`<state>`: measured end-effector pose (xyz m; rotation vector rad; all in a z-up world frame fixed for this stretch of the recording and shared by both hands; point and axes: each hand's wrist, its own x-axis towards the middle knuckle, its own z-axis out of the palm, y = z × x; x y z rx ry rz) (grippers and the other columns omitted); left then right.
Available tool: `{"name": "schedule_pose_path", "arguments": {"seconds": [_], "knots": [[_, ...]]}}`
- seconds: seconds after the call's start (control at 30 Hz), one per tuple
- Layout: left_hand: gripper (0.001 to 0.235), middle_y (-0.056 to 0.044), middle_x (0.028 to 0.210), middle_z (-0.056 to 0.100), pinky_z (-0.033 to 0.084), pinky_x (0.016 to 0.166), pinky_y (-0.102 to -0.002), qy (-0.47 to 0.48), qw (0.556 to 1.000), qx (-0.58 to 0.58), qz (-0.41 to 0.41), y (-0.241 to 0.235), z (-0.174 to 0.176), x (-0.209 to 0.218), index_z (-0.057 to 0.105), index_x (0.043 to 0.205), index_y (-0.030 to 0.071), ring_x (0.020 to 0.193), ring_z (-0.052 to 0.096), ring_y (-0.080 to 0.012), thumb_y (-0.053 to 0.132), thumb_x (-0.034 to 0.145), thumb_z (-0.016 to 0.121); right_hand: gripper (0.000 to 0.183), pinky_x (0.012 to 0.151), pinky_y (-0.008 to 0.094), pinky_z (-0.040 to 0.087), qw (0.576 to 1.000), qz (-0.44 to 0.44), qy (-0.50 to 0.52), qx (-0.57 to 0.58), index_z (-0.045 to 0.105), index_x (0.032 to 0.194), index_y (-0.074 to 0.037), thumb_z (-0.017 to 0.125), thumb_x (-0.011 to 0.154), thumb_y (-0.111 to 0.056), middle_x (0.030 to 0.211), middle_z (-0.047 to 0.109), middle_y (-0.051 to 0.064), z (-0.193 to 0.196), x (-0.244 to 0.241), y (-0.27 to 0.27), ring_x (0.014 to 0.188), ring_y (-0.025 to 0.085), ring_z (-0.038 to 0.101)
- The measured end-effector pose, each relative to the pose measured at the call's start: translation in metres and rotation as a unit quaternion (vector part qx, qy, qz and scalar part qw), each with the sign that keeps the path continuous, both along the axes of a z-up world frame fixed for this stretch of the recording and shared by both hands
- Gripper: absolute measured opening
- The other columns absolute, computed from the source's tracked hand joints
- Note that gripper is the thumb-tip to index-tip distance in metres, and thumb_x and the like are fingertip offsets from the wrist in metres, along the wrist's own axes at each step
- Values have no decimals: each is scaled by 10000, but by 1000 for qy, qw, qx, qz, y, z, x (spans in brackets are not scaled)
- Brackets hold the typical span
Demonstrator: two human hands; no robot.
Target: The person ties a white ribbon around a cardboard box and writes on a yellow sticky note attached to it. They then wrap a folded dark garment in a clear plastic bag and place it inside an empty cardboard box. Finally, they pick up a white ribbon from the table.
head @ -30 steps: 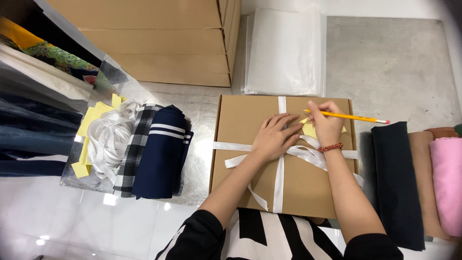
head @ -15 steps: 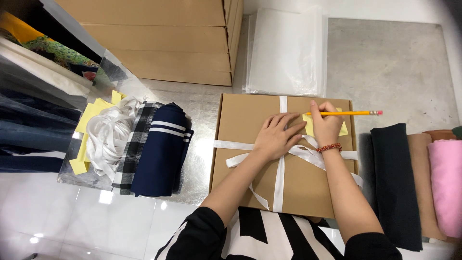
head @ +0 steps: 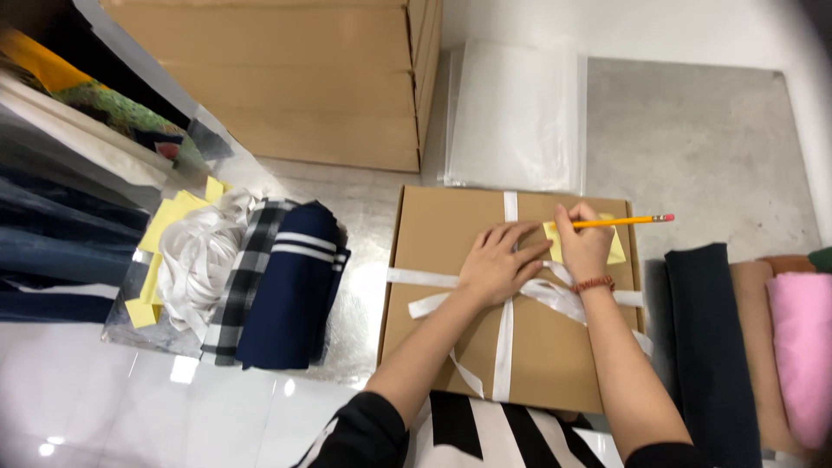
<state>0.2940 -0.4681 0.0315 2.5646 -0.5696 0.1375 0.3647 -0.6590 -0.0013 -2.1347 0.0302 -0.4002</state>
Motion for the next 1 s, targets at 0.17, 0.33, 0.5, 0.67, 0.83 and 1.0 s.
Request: {"name": "schedule_pose_path", "arguments": {"seconds": [0.17,0.33,0.5,0.67,0.83,1.0], "knots": [[355,72,1607,483,294,1271,-470,4,1000,-8,-1,1,-1,0,647,1415,418,1548,390,-190,492,1099,503,328,555,328,392,1000,-9,12,15,652,800,-83,776,1070,-223,628,594,120,-4,4,-1,604,203,539],[355,65,1602,492,297,1273,-475,10,1000,-11,-5,2,4,-1,650,1410,420,1549,394,-195,504,1117,470,338,552,330,399,1000,-5,15,21,679,814,-79,810,1067,-261,633,612,117,15,-2,6,594,212,541],[367,53,1603,499,295,1270,-469,11,1000,-14,-2,2,5,-1,655,1404,426,1551,396,-200,523,1131,430,358,529,305,374,999,-10,9,29,657,798,-84,780,1093,-245,607,594,105,7,2,4,570,194,526],[360,52,1611,492,314,1265,-477,-2,1000,-3,-6,2,6,0,667,1399,413,1542,411,-208,498,1131,442,370,515,312,358,1000,-10,1,16,655,802,-72,784,1104,-243,600,586,118,6,3,1,557,201,519],[340,56,1607,490,312,1268,-472,-15,1000,1,-3,1,-5,1,669,1391,413,1542,410,-203,458,1128,459,346,517,304,365,1000,-16,-9,9,659,805,-82,779,1097,-223,613,599,118,-2,5,-1,570,191,542],[333,72,1604,488,297,1280,-468,-11,1000,-2,4,1,-7,1,665,1390,429,1548,397,-189,466,1129,462,360,485,277,389,999,-25,15,32,656,786,-99,769,1094,-248,504,560,76,8,2,3,492,182,563]]}}
